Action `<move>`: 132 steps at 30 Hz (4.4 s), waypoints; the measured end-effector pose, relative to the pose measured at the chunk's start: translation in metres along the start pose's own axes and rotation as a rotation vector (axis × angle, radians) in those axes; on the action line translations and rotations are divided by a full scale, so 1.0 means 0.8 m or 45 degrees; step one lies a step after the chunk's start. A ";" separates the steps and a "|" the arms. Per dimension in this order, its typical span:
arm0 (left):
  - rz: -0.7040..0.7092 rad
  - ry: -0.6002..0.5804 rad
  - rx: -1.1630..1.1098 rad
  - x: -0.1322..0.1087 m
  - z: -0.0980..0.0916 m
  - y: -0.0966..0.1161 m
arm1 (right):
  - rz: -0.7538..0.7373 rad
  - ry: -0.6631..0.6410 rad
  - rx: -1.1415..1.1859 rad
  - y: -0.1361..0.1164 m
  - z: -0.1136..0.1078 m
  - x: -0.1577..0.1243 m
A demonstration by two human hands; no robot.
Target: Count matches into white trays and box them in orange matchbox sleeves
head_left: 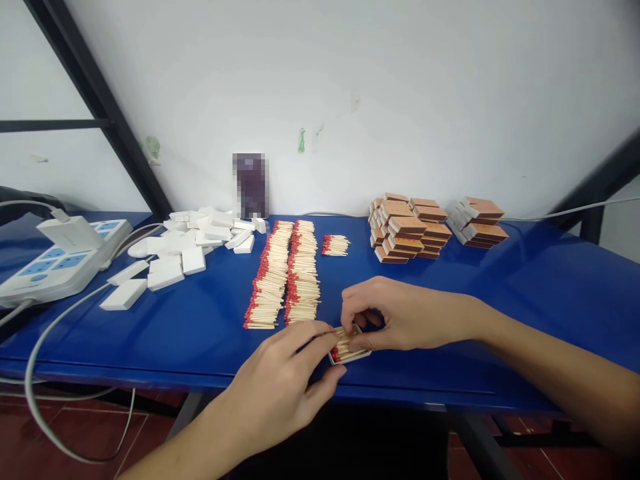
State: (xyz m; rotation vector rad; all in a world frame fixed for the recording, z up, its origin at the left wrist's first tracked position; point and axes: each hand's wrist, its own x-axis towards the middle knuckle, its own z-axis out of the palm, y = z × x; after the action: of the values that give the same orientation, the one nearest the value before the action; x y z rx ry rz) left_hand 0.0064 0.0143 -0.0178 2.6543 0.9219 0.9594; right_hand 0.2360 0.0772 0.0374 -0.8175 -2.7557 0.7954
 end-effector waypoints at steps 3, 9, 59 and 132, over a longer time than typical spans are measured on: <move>-0.021 0.032 0.002 0.000 0.001 -0.001 | 0.028 0.038 0.016 0.002 -0.002 0.001; -0.086 0.041 0.012 -0.001 0.002 -0.001 | 0.103 0.004 0.153 0.000 -0.004 0.003; 0.246 0.012 0.287 0.005 -0.004 -0.001 | 0.255 0.896 -0.787 0.144 -0.079 -0.087; 0.209 -0.068 0.233 0.002 -0.009 0.003 | 0.930 1.220 -0.563 0.194 -0.114 -0.231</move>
State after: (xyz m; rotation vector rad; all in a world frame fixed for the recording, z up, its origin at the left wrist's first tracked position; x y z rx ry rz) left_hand 0.0039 0.0129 -0.0109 2.9332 0.8270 0.8706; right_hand 0.4889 0.1272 0.0313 -1.7479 -1.7381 -0.1886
